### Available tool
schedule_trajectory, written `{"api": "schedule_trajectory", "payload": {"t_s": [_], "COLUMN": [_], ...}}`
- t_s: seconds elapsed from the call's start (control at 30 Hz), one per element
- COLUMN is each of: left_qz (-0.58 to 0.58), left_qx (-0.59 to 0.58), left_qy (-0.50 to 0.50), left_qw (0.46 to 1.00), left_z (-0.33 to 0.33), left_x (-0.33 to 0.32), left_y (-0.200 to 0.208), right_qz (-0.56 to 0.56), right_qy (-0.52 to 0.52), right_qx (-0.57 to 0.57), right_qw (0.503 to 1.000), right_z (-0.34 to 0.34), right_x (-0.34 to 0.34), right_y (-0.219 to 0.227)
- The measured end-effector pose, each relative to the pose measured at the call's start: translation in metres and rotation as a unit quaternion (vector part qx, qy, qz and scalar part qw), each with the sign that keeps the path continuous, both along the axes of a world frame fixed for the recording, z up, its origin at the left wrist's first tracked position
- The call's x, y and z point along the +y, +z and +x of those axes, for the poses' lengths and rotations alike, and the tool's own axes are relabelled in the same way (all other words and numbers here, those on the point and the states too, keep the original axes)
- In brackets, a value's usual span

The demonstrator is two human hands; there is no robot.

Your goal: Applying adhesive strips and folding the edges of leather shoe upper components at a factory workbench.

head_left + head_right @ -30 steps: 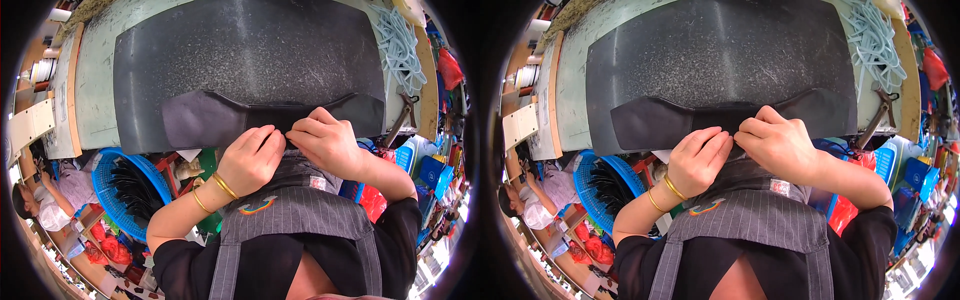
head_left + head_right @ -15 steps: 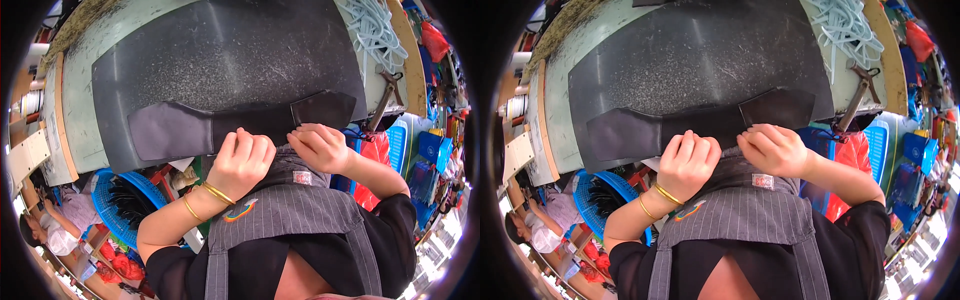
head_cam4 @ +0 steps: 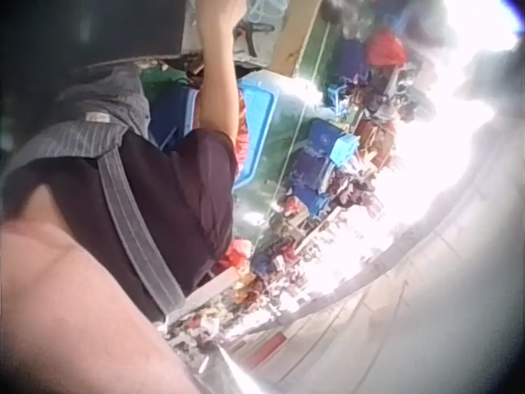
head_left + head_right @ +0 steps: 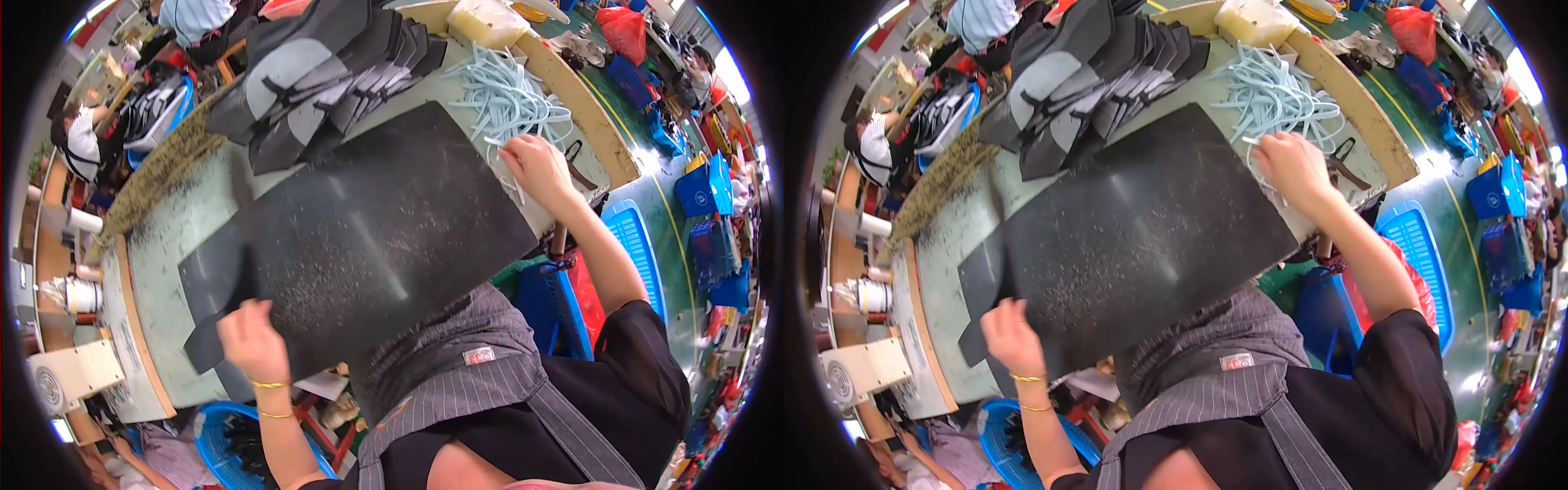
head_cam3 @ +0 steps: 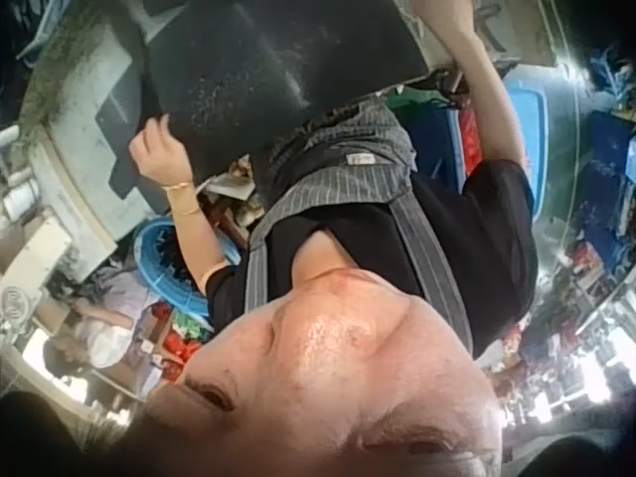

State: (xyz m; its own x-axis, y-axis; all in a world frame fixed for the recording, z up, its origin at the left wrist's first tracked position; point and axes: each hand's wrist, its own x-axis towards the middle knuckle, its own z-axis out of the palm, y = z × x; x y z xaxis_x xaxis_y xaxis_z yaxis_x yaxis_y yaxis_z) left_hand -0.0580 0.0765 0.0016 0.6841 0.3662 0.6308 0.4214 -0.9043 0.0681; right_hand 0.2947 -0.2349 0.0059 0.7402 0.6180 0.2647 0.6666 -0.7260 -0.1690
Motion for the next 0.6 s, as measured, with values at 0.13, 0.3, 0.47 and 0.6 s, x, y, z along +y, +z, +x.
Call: {"api": "schedule_trajectory", "payload": {"t_s": [0.13,0.3,0.47,0.6], "left_qz": [0.008,0.020,-0.028,0.014], "left_qx": [0.077,-0.004,-0.137,-0.139], "left_qy": [0.221,0.040,-0.204,-0.229], "left_qw": [0.972,0.999,0.969,0.963], "left_z": [-0.059,0.062,0.229,0.271], "left_x": [0.110,0.068,0.077,0.107], "left_y": [-0.040,0.006,0.034,0.036], "right_qz": [-0.216,0.090,0.221,0.229], "right_qy": [-0.063,0.051,0.141,0.140], "right_qx": [-0.082,0.004,0.201,0.320], "right_qw": [0.971,0.995,0.944,0.909], "right_z": [0.052,0.087,0.065,0.038], "right_x": [-0.013,-0.012,0.069,0.050], "right_y": [-0.051,-0.052,-0.016,0.000]}}
